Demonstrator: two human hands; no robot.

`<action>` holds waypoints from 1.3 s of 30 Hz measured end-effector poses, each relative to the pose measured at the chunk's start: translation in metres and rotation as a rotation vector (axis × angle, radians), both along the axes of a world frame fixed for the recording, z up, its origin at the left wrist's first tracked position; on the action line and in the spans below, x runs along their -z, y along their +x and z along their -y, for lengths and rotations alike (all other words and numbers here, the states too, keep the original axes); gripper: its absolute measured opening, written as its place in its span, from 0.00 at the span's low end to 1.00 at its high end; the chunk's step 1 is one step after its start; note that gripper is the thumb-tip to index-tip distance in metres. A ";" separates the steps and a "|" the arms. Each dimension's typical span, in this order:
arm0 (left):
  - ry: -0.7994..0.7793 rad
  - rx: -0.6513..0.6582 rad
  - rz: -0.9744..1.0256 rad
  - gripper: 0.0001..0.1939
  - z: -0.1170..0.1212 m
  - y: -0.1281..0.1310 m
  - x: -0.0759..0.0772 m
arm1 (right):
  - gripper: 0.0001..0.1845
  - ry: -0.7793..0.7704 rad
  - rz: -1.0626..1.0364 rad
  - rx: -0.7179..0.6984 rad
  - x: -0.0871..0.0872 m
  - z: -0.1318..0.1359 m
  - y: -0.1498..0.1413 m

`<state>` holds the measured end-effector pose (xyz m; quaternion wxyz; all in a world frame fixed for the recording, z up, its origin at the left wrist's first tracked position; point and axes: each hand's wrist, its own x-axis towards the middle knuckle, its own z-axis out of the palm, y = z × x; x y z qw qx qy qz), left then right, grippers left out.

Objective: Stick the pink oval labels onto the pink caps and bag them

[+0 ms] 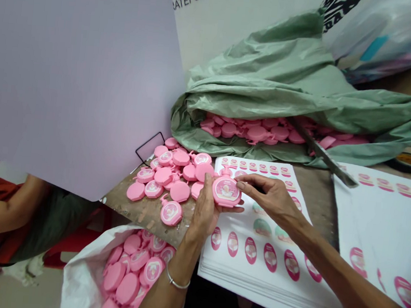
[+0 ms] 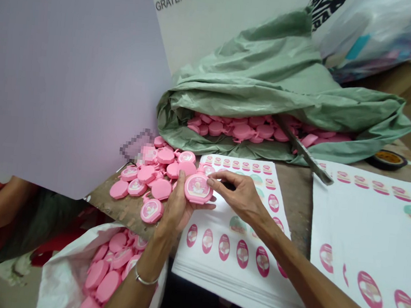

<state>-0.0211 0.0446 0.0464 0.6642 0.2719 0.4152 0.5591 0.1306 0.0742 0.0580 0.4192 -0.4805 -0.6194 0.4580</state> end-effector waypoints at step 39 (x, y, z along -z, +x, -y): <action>0.141 0.163 -0.103 0.20 0.032 -0.017 -0.007 | 0.29 0.327 0.487 0.323 0.043 -0.022 0.023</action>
